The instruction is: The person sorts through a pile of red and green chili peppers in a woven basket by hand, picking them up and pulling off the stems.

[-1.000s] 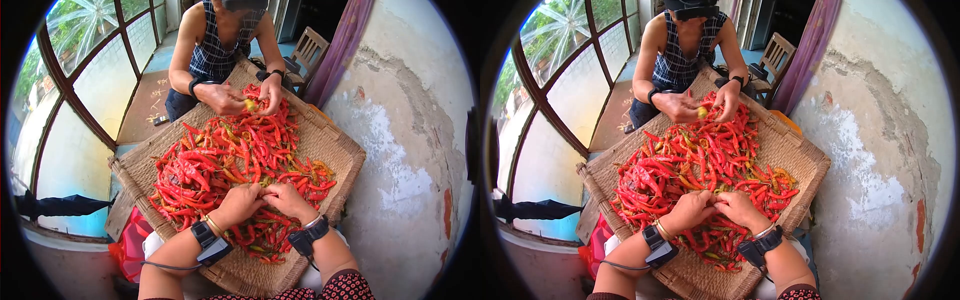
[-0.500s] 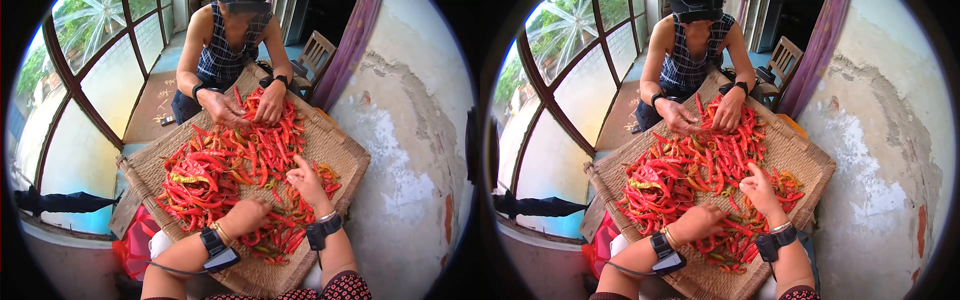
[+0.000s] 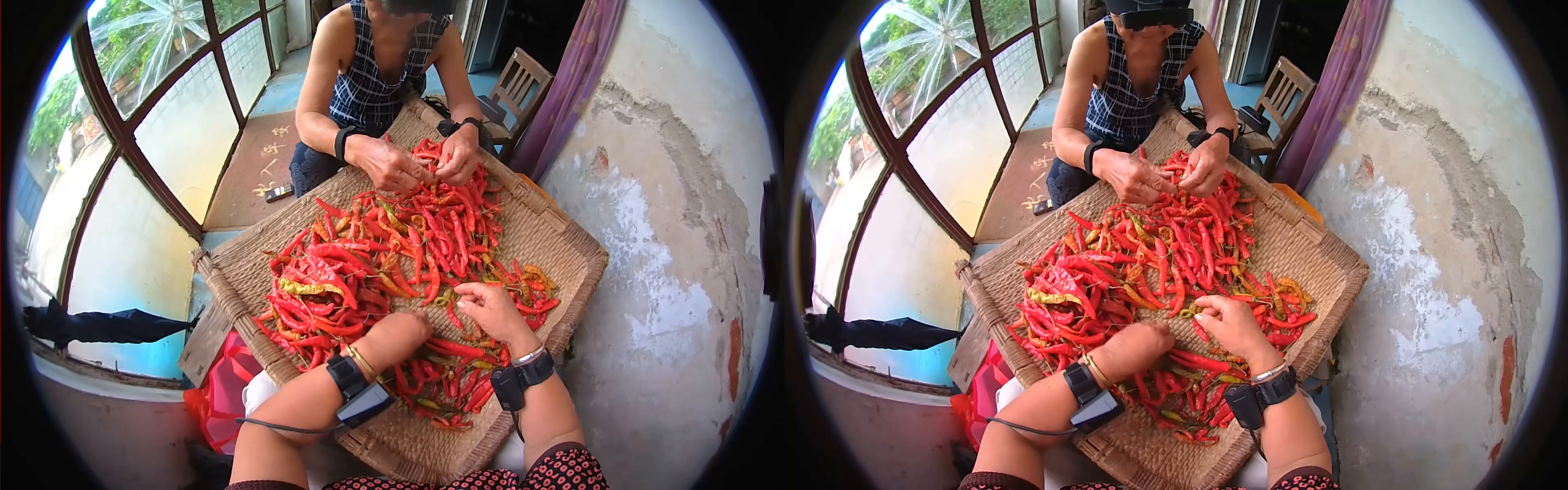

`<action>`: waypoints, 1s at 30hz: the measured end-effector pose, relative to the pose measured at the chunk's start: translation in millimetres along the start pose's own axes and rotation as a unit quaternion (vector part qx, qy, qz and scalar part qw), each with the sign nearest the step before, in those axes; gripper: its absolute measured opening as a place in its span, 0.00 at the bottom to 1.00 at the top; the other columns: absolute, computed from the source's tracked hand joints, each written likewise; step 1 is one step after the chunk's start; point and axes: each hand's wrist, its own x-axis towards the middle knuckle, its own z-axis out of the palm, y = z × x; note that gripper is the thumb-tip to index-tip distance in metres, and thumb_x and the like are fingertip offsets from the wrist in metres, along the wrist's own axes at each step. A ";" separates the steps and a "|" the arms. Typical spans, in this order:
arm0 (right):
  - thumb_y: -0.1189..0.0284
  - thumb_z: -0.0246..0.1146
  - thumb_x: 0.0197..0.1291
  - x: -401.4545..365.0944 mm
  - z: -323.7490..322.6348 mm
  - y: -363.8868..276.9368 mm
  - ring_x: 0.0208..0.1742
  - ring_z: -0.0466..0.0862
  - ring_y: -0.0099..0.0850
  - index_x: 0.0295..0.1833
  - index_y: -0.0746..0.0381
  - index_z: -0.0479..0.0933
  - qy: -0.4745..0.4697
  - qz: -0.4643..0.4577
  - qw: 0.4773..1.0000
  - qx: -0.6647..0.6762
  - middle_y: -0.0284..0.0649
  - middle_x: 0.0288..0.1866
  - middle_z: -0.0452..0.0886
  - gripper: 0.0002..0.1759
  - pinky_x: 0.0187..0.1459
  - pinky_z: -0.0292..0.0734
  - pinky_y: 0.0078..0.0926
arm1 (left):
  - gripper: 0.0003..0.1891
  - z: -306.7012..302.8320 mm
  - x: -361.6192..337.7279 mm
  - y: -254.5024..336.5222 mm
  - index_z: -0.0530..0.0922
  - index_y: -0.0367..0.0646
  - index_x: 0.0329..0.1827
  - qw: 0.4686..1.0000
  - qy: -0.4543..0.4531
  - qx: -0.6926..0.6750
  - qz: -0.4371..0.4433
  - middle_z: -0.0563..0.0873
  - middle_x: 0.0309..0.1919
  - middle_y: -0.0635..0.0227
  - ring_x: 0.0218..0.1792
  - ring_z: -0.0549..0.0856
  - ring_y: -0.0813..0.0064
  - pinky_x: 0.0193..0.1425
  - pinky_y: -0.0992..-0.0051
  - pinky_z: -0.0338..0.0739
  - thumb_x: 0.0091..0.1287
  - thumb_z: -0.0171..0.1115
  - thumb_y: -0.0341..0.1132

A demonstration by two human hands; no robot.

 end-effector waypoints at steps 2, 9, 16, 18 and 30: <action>0.76 0.60 0.57 -1.3 -0.2 -3.0 0.39 0.78 0.20 0.54 0.69 0.72 -0.015 0.013 1.000 -0.004 0.35 0.40 0.79 0.18 0.42 0.75 0.19 | 0.03 6.0 2.9 -15.0 0.76 0.40 0.29 0.996 0.080 -0.021 -0.038 0.78 0.33 0.59 0.38 0.81 0.60 0.40 0.66 0.78 0.54 0.55 0.29; 0.72 0.63 0.51 -3.1 12.3 4.0 0.45 0.79 0.39 0.51 0.65 0.75 -0.033 -0.180 0.969 -0.165 0.46 0.43 0.79 0.20 0.49 0.73 0.30 | 0.06 -18.4 9.3 -4.0 0.79 0.38 0.33 0.891 0.232 -0.390 -0.029 0.81 0.31 0.61 0.35 0.82 0.64 0.39 0.71 0.77 0.53 0.57 0.22; 0.72 0.59 0.58 -4.3 0.2 -10.0 0.30 0.80 0.25 0.46 0.66 0.76 -0.119 0.076 0.989 -0.046 0.40 0.35 0.80 0.12 0.33 0.75 0.22 | 0.08 -26.1 5.9 3.8 0.78 0.39 0.38 0.872 0.321 -0.361 -0.086 0.81 0.34 0.63 0.38 0.83 0.65 0.42 0.72 0.77 0.55 0.61 0.25; 0.71 0.60 0.57 -1.2 -6.4 -6.8 0.29 0.80 0.24 0.45 0.67 0.76 -0.102 0.109 0.988 -0.044 0.41 0.35 0.79 0.13 0.31 0.74 0.22 | 0.08 -28.2 -1.7 2.4 0.78 0.40 0.38 0.918 0.266 -0.267 -0.124 0.81 0.34 0.63 0.38 0.82 0.64 0.41 0.69 0.77 0.55 0.62 0.29; 0.72 0.64 0.53 -1.9 13.3 7.0 0.35 0.83 0.31 0.46 0.67 0.77 0.035 -0.101 0.991 -0.084 0.45 0.35 0.80 0.16 0.39 0.77 0.25 | 0.08 -28.3 -28.8 15.8 0.79 0.45 0.32 0.979 0.062 0.084 -0.176 0.79 0.36 0.64 0.39 0.79 0.66 0.39 0.66 0.76 0.51 0.60 0.36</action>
